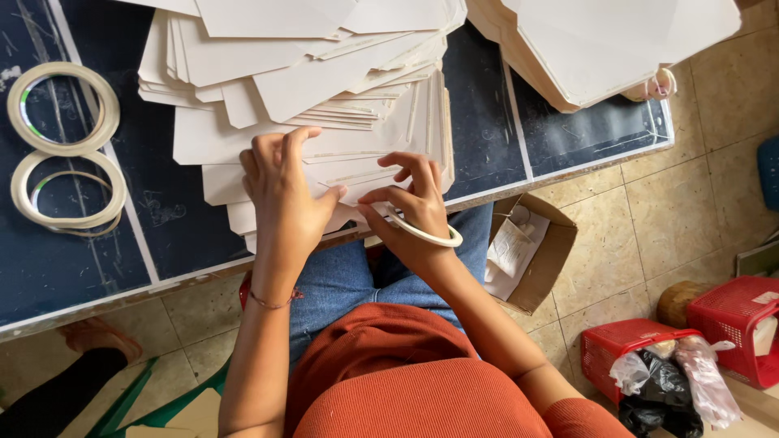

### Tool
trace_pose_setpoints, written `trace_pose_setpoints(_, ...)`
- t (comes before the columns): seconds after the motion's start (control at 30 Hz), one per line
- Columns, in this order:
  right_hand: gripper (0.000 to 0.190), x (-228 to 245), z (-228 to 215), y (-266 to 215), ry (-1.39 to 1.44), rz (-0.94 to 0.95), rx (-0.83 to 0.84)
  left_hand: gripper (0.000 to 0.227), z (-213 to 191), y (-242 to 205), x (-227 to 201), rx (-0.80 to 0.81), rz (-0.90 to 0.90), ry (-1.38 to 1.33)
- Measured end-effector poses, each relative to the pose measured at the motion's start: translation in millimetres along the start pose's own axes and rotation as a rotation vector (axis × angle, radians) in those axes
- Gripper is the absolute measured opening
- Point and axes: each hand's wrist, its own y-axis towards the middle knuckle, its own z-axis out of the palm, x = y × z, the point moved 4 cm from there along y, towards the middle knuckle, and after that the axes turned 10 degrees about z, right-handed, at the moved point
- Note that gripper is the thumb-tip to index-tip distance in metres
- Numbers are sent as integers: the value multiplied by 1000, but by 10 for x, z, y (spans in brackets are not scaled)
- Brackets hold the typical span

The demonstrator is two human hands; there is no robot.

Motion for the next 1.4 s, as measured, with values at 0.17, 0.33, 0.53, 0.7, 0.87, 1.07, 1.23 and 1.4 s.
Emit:
trace_pose_setpoints(0.17, 12, 42, 99, 33, -134, -53, -4, 93, 16, -110, 101, 20, -55, -71)
trace_pose_setpoints(0.33, 8, -25, 96, 16, -178, -104, 45, 101, 97, -112, 130, 6, -62, -23)
trace_pose_setpoints(0.53, 9, -192, -586, 172, -102, 25, -40, 93, 78, -125, 94, 8, -58, -64)
trace_pose_setpoints(0.7, 19, -375, -854, 247, -225, 70, -104, 86, 199, -124, -41, -4, -39, -9)
trace_pose_setpoints(0.87, 22, -413, -789, 254, -271, 65, -132, 81, 550, 78, -404, -33, 33, -17)
trace_pose_setpoints(1.07, 20, -134, -966, 369, -224, -26, -193, 57, 483, 195, -668, -96, 339, 7)
trace_pose_setpoints(1.23, 18, 49, -972, 501, -199, -139, -297, 23, -56, 400, -451, -326, 472, 525)
trace_pose_setpoints(1.4, 14, -141, -725, 580, -144, -149, -247, 13, -38, 539, -270, -408, 625, 498)
